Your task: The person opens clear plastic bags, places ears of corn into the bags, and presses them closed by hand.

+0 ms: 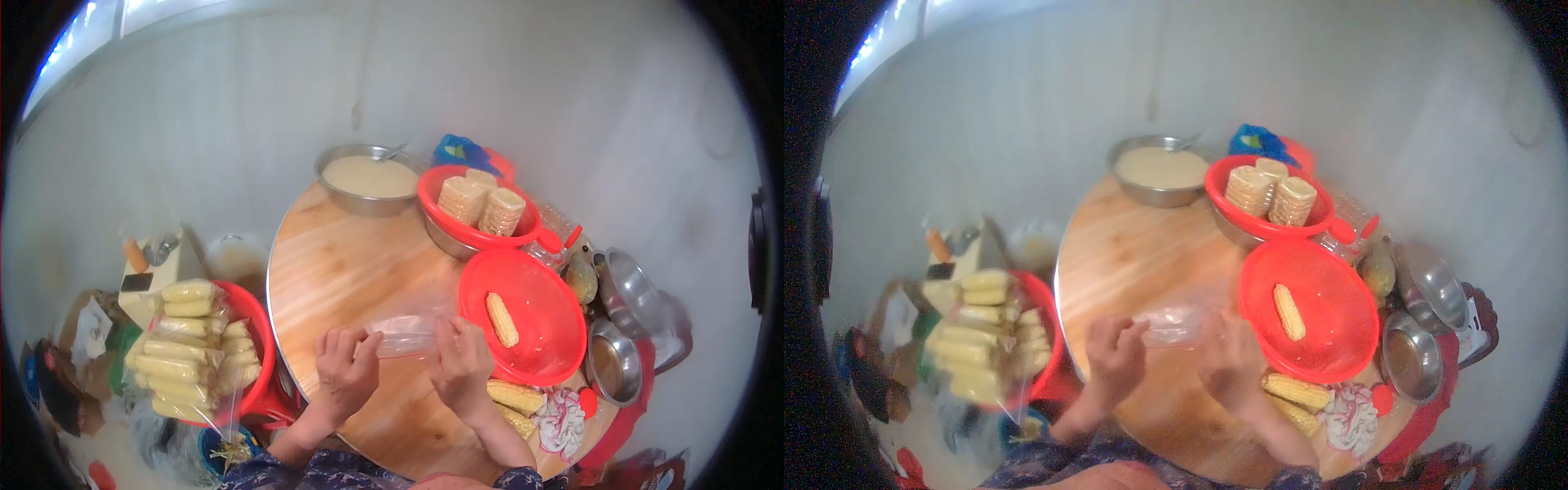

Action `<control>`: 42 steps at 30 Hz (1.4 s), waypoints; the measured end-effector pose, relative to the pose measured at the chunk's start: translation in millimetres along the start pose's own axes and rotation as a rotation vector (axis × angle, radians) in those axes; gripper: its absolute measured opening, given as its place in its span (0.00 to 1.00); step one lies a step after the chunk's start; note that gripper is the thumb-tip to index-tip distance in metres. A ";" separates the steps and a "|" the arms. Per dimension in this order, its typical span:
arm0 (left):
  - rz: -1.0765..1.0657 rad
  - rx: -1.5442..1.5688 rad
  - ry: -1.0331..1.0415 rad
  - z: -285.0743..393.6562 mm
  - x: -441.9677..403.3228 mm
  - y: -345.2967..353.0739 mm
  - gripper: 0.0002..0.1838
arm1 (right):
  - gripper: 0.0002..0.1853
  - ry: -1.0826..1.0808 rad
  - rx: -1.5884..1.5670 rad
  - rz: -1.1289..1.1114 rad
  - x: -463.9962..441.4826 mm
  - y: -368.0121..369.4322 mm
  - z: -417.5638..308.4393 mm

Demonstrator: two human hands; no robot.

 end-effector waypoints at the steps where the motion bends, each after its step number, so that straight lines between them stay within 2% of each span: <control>1: -0.010 -0.002 -0.014 -5.2 2.8 -0.6 0.19 | 0.24 -0.048 0.021 0.019 -2.2 -0.8 -6.9; 7: -0.052 -0.100 0.000 -28.3 15.7 -11.2 0.18 | 0.24 -0.069 -0.052 -0.005 9.1 14.3 -4.2; 12: -0.059 -0.200 -0.134 -59.4 23.0 -16.6 0.16 | 0.24 -0.013 -0.096 -0.013 8.4 26.3 14.8; 15: -0.020 -0.205 -0.159 -68.3 22.5 -15.8 0.14 | 0.27 0.170 -0.241 -0.141 28.8 55.4 35.2; 18: -0.062 -0.141 -0.116 -70.9 28.4 -5.7 0.14 | 0.32 0.181 -0.291 -0.322 40.1 73.5 35.4; 21: -0.198 -0.107 -0.089 -73.2 42.5 14.1 0.14 | 0.32 0.245 -0.391 -0.437 50.1 92.1 34.7; 23: -0.352 -0.030 -0.257 -83.7 54.2 23.1 0.13 | 0.28 0.378 -0.376 -0.773 61.4 104.1 29.2; 26: -0.504 0.019 -0.370 -95.7 78.0 33.3 0.13 | 0.26 0.416 -0.433 -0.733 61.3 111.6 27.3; 30: -0.533 0.000 -0.305 -82.1 70.2 29.1 0.16 | 0.29 0.413 -0.553 -0.773 50.3 110.4 19.7; 32: -0.499 0.102 -0.335 -80.6 72.4 30.2 0.14 | 0.31 0.411 -0.639 -0.790 47.3 107.2 14.1; 33: -0.561 0.123 -0.330 -75.4 75.0 30.9 0.14 | 0.33 0.420 -0.679 -0.785 46.5 108.4 15.4; 35: -0.524 0.255 -0.455 -73.8 70.6 28.2 0.11 | 0.34 0.435 -0.689 -0.741 57.1 106.7 14.5; 37: -0.538 0.247 -0.427 -71.7 71.6 29.6 0.09 | 0.36 0.425 -0.817 -0.719 55.2 95.3 9.6; 38: -0.574 0.271 -0.489 -73.6 77.3 32.9 0.10 | 0.36 0.427 -0.821 -0.718 54.8 88.0 9.0; 40: -0.616 0.298 -0.549 -69.6 80.4 37.1 0.11 | 0.35 0.358 -0.496 -0.670 58.1 63.1 16.9; 42: -0.649 0.232 -0.565 -62.5 77.8 41.3 0.14 | 0.31 0.317 -0.438 -0.622 67.8 33.5 25.3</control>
Point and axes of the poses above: each hand's wrist, its own x-axis away from the middle knuckle, its own y-axis out of the palm, z = x × y, the point moved 6 cm from there along -x, towards the middle knuckle, and after that the axes turned 3 degrees about -x, right-handed, at the moved point
